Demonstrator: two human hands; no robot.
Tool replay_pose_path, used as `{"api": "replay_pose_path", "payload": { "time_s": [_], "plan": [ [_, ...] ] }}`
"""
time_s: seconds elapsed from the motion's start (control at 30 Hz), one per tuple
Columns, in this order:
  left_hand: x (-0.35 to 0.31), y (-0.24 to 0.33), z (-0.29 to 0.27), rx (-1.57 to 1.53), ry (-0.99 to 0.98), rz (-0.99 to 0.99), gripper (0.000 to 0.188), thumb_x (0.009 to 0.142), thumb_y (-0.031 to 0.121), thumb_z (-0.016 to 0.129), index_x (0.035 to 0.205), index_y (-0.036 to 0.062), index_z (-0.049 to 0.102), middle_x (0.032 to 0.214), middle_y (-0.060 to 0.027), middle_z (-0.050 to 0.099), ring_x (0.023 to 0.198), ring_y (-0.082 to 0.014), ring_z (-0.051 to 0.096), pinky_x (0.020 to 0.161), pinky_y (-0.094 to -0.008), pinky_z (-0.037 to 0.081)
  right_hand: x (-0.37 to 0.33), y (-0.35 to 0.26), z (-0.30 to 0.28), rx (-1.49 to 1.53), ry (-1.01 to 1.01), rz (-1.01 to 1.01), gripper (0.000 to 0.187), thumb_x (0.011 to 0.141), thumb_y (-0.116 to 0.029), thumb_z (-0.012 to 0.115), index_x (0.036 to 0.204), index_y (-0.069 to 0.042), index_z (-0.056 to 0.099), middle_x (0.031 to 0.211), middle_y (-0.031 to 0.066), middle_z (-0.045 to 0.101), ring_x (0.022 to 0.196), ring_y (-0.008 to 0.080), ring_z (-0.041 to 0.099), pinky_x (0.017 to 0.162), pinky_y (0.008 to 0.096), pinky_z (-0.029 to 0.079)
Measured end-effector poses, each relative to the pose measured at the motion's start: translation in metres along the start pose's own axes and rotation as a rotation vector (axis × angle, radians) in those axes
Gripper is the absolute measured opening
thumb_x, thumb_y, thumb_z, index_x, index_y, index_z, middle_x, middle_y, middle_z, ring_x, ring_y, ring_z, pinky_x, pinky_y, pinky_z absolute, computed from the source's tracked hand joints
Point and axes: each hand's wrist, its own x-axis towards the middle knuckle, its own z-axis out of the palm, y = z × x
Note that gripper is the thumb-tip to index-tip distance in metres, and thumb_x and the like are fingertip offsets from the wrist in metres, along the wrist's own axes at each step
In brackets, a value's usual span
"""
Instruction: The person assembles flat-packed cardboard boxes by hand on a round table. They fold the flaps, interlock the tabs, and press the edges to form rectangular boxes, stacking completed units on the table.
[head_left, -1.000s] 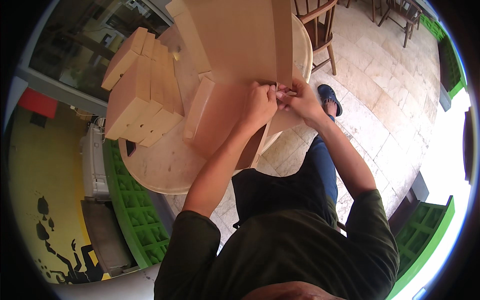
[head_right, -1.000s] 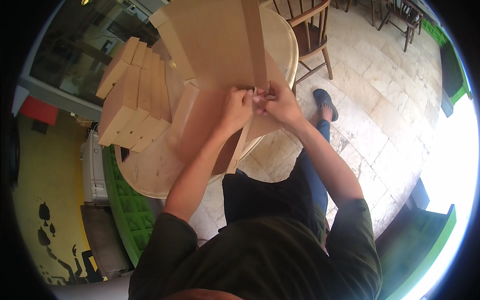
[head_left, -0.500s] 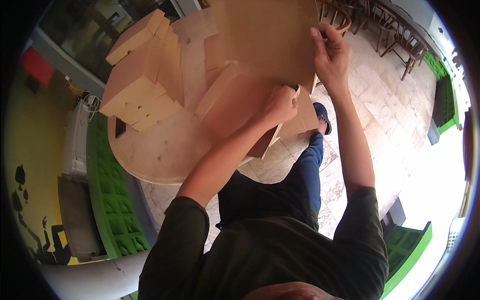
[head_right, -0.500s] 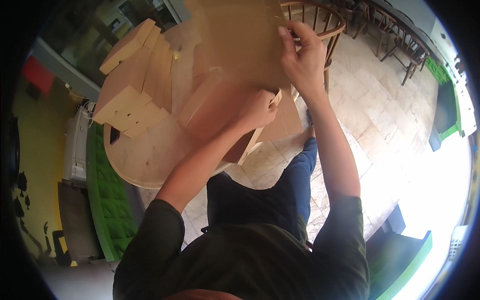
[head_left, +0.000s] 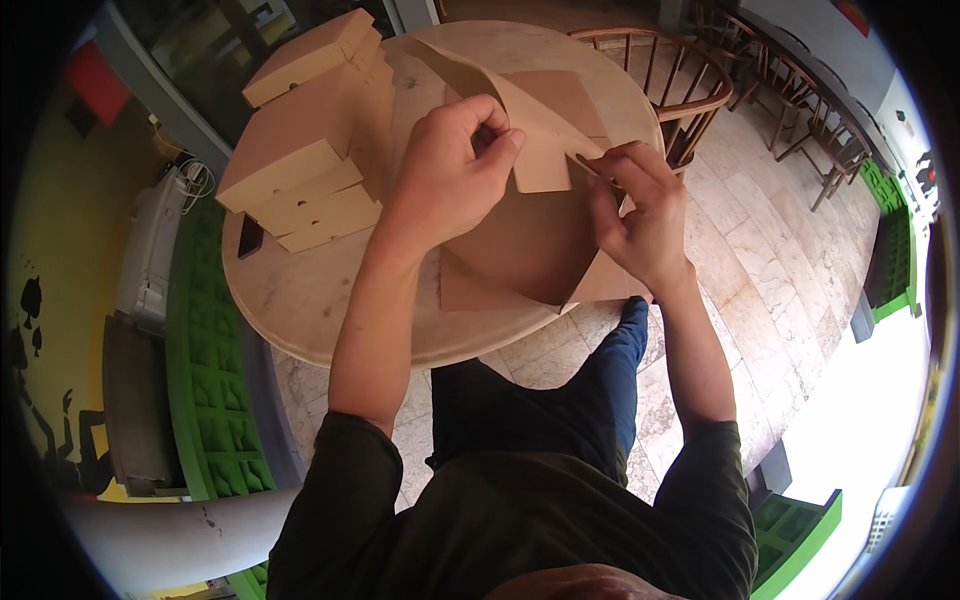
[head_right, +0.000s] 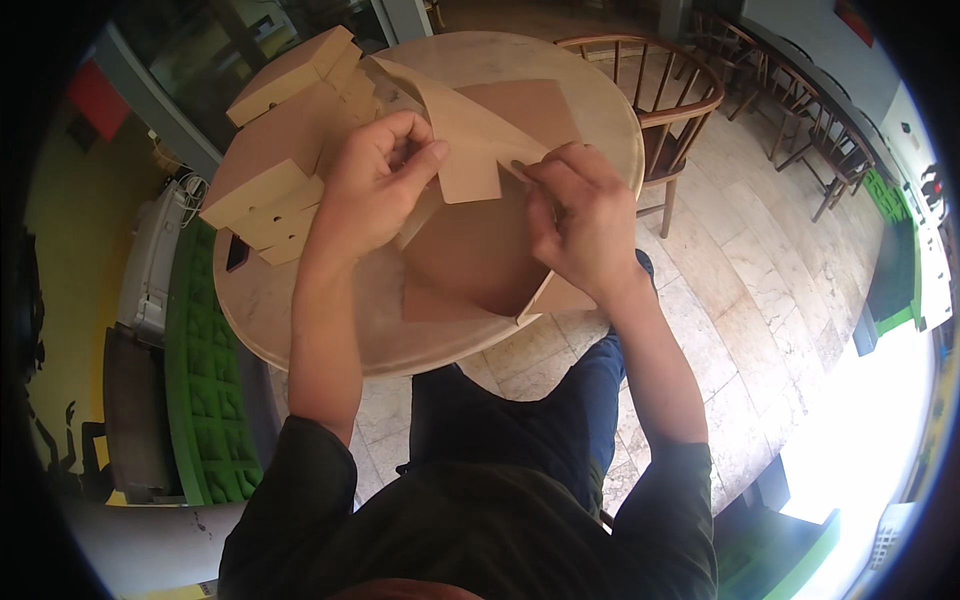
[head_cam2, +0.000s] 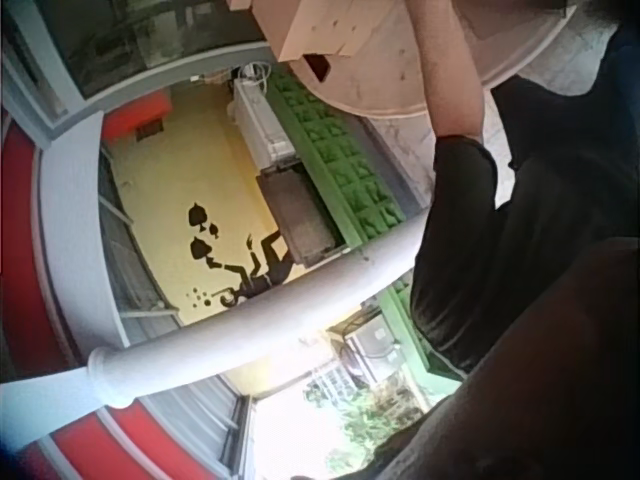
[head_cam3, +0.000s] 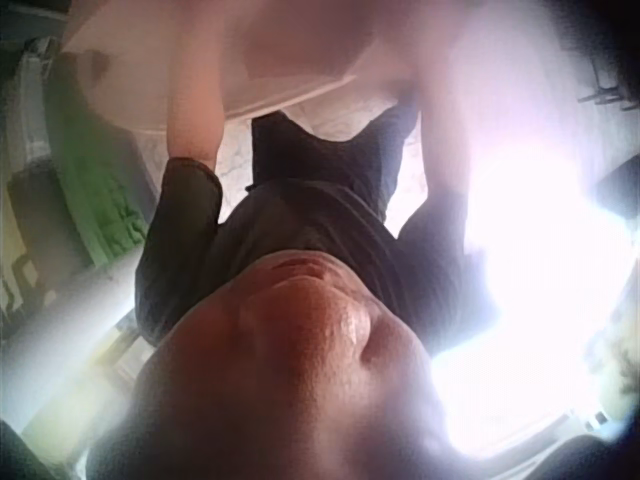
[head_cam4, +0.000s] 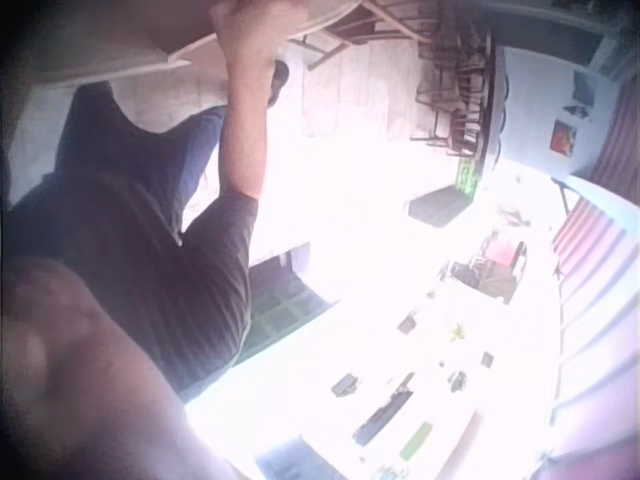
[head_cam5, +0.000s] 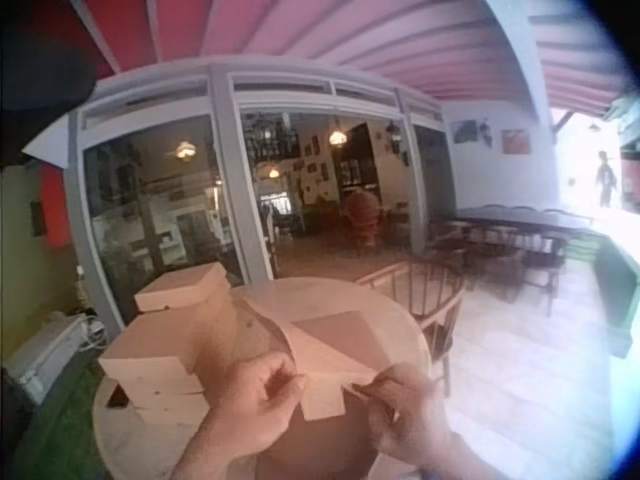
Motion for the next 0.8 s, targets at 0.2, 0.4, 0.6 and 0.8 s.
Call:
{"api": "replay_pose_path", "payload": {
  "time_s": [0.2,0.4,0.6,0.8],
  "plan": [
    [-0.009,-0.018,0.007,-0.08,0.07,0.194,0.012,0.1,0.001,0.069,0.093,0.0022,0.06,0.085,0.0009,0.062,0.079,-0.0048,0.057,0.072,-0.0248,0.047,0.006,0.0,0.005,0.237,-0.027,0.358,0.005,0.086,0.0,0.073,0.091,0.002,0.074,0.082,0.01,0.069,0.072,0.02,0.064,0.062,0.0323,0.05],
    [0.021,-0.011,-0.01,0.051,0.151,0.495,0.012,0.09,-0.005,0.071,0.092,-0.0023,0.06,0.081,-0.0127,0.068,0.075,-0.0208,0.069,0.073,-0.0329,0.055,0.023,-0.008,0.005,0.19,0.1,0.255,0.005,0.087,-0.003,0.075,0.091,0.0,0.074,0.081,0.0088,0.069,0.069,0.0163,0.061,0.058,0.0306,0.046],
    [0.038,-0.006,-0.034,0.118,0.066,0.471,0.011,0.089,-0.005,0.074,0.093,-0.0023,0.064,0.083,-0.004,0.068,0.082,-0.0142,0.063,0.082,-0.0309,0.052,0.036,-0.018,0.007,0.13,0.165,0.311,0.006,0.087,-0.003,0.076,0.092,-0.001,0.075,0.083,0.0096,0.069,0.071,0.0183,0.062,0.061,0.0318,0.048],
    [0.048,-0.025,0.011,-0.323,-0.028,0.285,0.009,0.094,-0.001,0.077,0.096,-0.0032,0.069,0.085,-0.0042,0.074,0.075,-0.0072,0.066,0.068,-0.0245,0.05,0.032,-0.021,0.023,0.189,0.221,0.314,0.009,0.09,-0.002,0.077,0.096,0.002,0.072,0.091,0.0028,0.064,0.076,0.0108,0.056,0.07,0.0276,0.046]
  ]
}}
